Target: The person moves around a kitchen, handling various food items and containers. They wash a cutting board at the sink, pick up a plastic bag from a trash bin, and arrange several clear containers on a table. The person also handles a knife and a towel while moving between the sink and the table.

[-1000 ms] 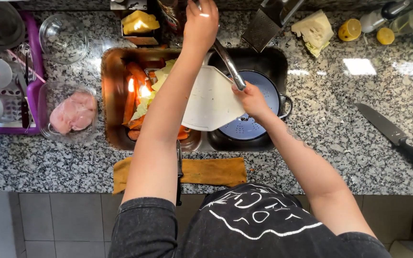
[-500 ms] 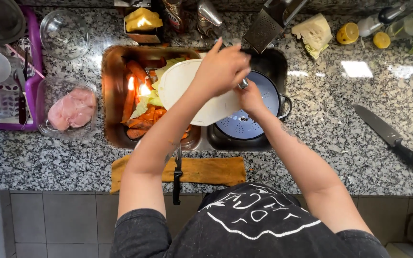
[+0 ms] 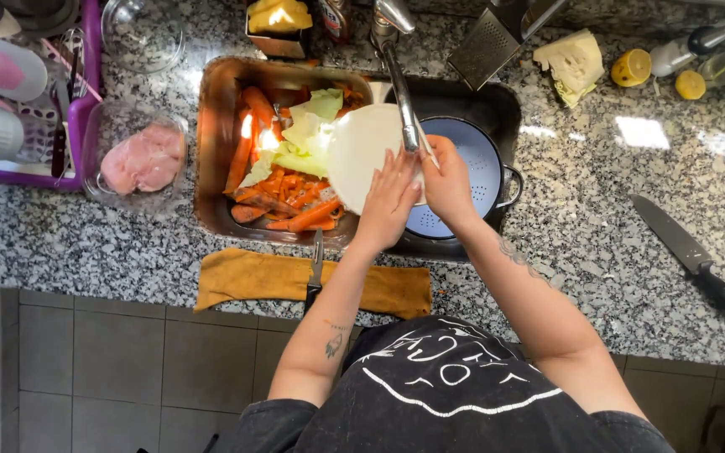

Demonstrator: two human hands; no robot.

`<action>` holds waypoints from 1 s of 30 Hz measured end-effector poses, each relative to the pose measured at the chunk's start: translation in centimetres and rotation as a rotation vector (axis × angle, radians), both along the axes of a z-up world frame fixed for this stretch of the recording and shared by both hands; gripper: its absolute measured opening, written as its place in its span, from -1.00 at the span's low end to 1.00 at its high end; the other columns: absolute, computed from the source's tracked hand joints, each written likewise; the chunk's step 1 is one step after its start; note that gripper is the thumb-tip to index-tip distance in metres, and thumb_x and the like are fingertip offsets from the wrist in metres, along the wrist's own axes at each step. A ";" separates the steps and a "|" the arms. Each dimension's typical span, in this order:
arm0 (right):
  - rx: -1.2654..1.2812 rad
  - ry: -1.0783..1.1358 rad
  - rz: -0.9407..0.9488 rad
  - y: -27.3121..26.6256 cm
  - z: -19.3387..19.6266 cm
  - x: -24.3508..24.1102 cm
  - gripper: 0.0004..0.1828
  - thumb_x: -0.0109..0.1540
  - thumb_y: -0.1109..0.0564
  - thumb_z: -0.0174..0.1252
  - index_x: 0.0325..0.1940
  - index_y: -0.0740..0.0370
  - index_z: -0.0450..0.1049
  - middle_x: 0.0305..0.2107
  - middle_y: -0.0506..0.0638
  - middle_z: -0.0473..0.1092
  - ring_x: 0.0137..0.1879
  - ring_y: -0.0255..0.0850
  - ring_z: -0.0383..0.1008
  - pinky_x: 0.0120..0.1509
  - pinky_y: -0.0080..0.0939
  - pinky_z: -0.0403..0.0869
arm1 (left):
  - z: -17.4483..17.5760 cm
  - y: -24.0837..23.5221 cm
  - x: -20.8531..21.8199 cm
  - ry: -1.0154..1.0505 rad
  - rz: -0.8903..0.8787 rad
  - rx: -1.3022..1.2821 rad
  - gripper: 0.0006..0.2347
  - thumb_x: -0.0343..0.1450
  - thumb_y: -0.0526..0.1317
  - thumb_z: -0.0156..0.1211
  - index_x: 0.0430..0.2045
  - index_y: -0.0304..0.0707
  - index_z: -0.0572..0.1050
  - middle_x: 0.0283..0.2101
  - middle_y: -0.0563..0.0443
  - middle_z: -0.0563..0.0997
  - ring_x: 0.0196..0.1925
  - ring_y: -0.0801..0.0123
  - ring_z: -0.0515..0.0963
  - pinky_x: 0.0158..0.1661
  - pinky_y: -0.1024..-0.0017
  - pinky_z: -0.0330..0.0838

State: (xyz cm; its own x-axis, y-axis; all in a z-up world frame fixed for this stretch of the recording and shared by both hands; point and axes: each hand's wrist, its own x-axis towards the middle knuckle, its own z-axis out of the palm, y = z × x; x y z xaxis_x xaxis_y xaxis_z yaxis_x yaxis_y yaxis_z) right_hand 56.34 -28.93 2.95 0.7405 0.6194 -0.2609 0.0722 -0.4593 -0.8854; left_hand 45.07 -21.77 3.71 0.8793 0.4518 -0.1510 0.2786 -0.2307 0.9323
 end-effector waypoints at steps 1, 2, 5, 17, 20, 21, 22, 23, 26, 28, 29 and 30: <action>0.003 -0.019 0.005 -0.3 0.9 -0.3 -0.70 0.27 0.18 -0.08 0.08 0.20 0.34 -0.20 0.21 0.43 0.06 0.15 0.37 0.12 0.12 0.29 | -0.7 0.2 0.2 0.026 -0.066 0.054 -0.51 0.49 0.03 -0.39 0.29 -0.20 -0.02 0.38 -0.25 -0.07 0.42 -0.08 -0.24 0.29 -0.09 -0.41; 0.007 -0.039 0.009 -0.7 1.7 -0.6 -0.68 0.26 0.20 -0.07 0.11 0.24 0.30 -0.17 0.26 0.42 0.08 0.20 0.35 0.13 0.19 0.27 | -1.4 0.3 0.4 0.053 -0.132 0.107 -0.47 0.50 0.12 -0.41 0.31 -0.16 -0.07 0.39 -0.21 -0.11 0.43 -0.05 -0.27 0.29 -0.09 -0.44; 0.204 -0.004 -0.021 -2.8 -0.7 0.5 -0.69 0.28 0.25 -0.05 0.11 0.33 0.24 -0.22 0.26 0.42 -0.11 -0.07 0.42 -0.04 -0.01 0.42 | 0.2 2.0 1.7 0.091 -0.065 0.115 -0.21 0.33 0.36 -0.29 0.30 -0.28 -0.10 0.39 -0.25 -0.16 0.42 -0.09 -0.25 0.28 -0.11 -0.40; 0.248 -0.095 -0.012 -3.7 -2.5 0.3 -0.72 0.25 0.29 0.03 0.06 0.35 0.31 -0.29 0.23 0.32 -0.13 -0.09 0.35 0.00 -0.05 0.35 | -3.0 2.3 2.7 0.173 0.042 0.364 -0.32 0.41 0.28 -0.24 0.30 -0.19 -0.03 0.38 -0.15 -0.04 0.42 -0.10 -0.10 0.23 -0.30 -0.24; 0.248 -0.037 0.037 -4.0 -0.8 -0.4 -0.72 0.28 0.28 -0.01 0.09 0.33 0.28 -0.28 0.11 0.28 -0.16 -0.25 0.28 -0.03 -0.22 0.35 | -8.0 4.8 2.8 0.336 0.106 0.339 -0.34 0.38 0.39 -0.54 0.33 0.12 -0.12 0.40 0.18 -0.10 0.45 0.23 -0.14 0.29 -0.13 -0.26; 0.252 -0.027 0.082 -4.4 -0.2 -0.6 -0.72 0.28 0.28 -0.01 0.09 0.33 0.28 -0.28 0.11 0.28 -0.16 -0.25 0.28 -0.03 -0.22 0.35 | -8.2 5.5 1.9 0.348 0.151 0.335 -0.34 0.38 0.39 -0.54 0.33 0.12 -0.12 0.40 0.18 -0.10 0.45 0.23 -0.14 0.29 -0.13 -0.26; 0.240 0.041 0.049 -4.7 0.4 -0.6 -0.72 0.30 0.24 -0.02 0.10 0.31 0.28 -0.30 0.03 0.29 -0.22 -0.35 0.31 -0.10 -0.35 0.38 | -8.5 6.2 1.0 0.399 0.169 0.272 -0.37 0.41 0.36 -0.52 0.33 0.14 -0.14 0.41 0.20 -0.14 0.45 0.23 -0.17 0.30 -0.12 -0.25; 0.223 0.104 0.002 -5.2 1.1 -0.4 -0.72 0.32 0.20 -0.03 0.11 0.28 0.27 -0.32 -0.06 0.30 -0.29 -0.44 0.34 -0.18 -0.49 0.41 | -8.6 6.8 0.6 0.441 0.173 0.209 -0.41 0.43 0.33 -0.50 0.33 0.16 -0.17 0.41 0.21 -0.18 0.45 0.24 -0.21 0.30 -0.11 -0.25; 0.212 0.123 0.008 -5.8 0.5 0.5 -0.77 0.35 0.17 0.00 0.06 0.31 0.31 -0.37 0.00 0.36 -0.35 -0.40 0.42 -0.30 -0.42 0.47 | -10.2 8.5 -1.1 0.380 0.348 -0.038 -0.37 0.32 0.39 -0.29 0.23 0.17 0.12 0.31 0.06 0.19 0.32 0.20 0.22 0.27 0.10 0.08; 0.194 0.130 0.020 -4.9 -1.2 1.8 -0.75 0.37 0.14 0.00 0.07 0.31 0.31 -0.36 0.04 0.37 -0.34 -0.35 0.45 -0.30 -0.37 0.50 | -13.1 9.9 -2.2 0.284 0.527 -0.158 -0.53 0.29 0.26 -0.06 0.04 0.21 0.32 0.10 0.09 0.39 0.17 0.27 0.38 0.11 0.25 0.27; 0.176 0.139 0.015 -4.8 -2.0 2.4 -0.73 0.38 0.10 0.00 0.09 0.31 0.31 -0.36 0.07 0.38 -0.32 -0.29 0.49 -0.29 -0.31 0.53 | -14.6 10.4 -2.7 0.189 0.687 -0.275 -0.69 0.26 0.13 0.17 -0.15 0.25 0.52 -0.11 0.12 0.59 0.01 0.33 0.54 -0.04 0.39 0.46; 0.171 0.138 0.022 -4.2 -3.6 2.9 -0.73 0.38 0.10 0.00 0.09 0.31 0.31 -0.36 0.07 0.38 -0.32 -0.29 0.49 -0.29 -0.31 0.53 | -13.0 10.1 -3.8 0.187 0.694 -0.280 -0.69 0.26 0.13 0.17 -0.15 0.25 0.52 -0.11 0.12 0.59 0.01 0.33 0.54 -0.04 0.39 0.46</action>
